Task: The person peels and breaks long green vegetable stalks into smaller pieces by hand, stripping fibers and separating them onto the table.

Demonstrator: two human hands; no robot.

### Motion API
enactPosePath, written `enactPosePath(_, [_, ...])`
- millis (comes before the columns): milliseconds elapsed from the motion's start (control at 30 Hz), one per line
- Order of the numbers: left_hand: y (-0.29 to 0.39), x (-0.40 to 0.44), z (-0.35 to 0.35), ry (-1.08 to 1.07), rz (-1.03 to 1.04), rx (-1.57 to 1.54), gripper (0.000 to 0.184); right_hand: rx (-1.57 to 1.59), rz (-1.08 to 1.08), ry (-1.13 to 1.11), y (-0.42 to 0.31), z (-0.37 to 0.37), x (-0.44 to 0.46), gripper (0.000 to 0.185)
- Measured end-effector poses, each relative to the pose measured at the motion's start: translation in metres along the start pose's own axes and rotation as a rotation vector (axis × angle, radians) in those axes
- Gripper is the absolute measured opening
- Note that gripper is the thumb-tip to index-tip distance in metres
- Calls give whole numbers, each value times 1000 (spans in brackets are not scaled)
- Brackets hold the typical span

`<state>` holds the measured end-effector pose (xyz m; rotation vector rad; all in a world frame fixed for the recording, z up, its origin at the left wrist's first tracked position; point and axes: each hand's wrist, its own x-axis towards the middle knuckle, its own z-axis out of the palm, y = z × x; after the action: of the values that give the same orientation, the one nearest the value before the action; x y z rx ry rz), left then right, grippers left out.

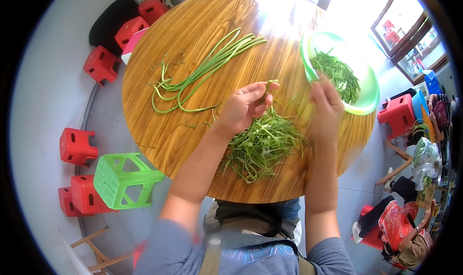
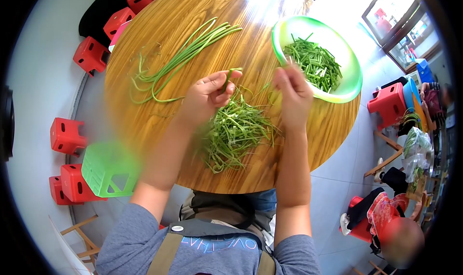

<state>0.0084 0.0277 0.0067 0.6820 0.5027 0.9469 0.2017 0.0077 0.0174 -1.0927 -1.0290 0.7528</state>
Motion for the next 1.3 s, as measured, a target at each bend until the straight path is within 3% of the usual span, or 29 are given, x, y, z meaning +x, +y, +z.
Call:
enactPosePath(33, [-1,1,2,11,-21,18,25,-22,-83,193,-10,11,1,17])
enactPosePath(100, [-4,2,2,12,-39,70,26,-95,-141,347,-13,14,1,18])
enactPosePath(167, [-10,4,0,-11,-37,141,26,-200,-90,274,-4,5,-3,20])
enactPosePath(267, [-10,1,2,-28,-59,224,25,-76,440,-236,-7,4,-3,21])
enactPosePath(367, [-13,2,2,-78,-75,266,23,83,603,-373,4,9,-4,20])
enactPosePath(467, [-19,4,1,-57,-94,267,22,239,440,-240,9,12,-8,15])
enactPosePath(633, [-20,8,-3,31,-70,77,20,-215,-248,-351,15,21,-17,10])
enactPosePath(767, [-21,11,-12,148,-26,-43,19,-206,-172,-508,11,18,-19,8])
enactPosePath(867, [-13,12,-17,216,-20,-127,19,91,152,-781,-1,5,-17,7])
enactPosePath(900, [-9,11,-20,230,-23,-157,19,193,215,-880,-18,2,-18,4])
enactPosePath(933, [-6,11,-21,237,-12,-163,20,224,85,-1038,-18,-1,-16,9])
enactPosePath(1000, [-5,13,-21,256,12,-179,22,190,274,-1227,-26,-5,-17,17])
enactPosePath(1100, [-4,13,-23,173,5,-173,24,-115,162,-1212,-19,5,-22,23])
enactPosePath(1200, [-3,12,-22,70,0,-163,26,-326,185,-1205,-24,7,-16,19])
enactPosePath(1300, [-3,11,-21,64,27,-125,24,-106,21,-983,-14,6,-17,14])
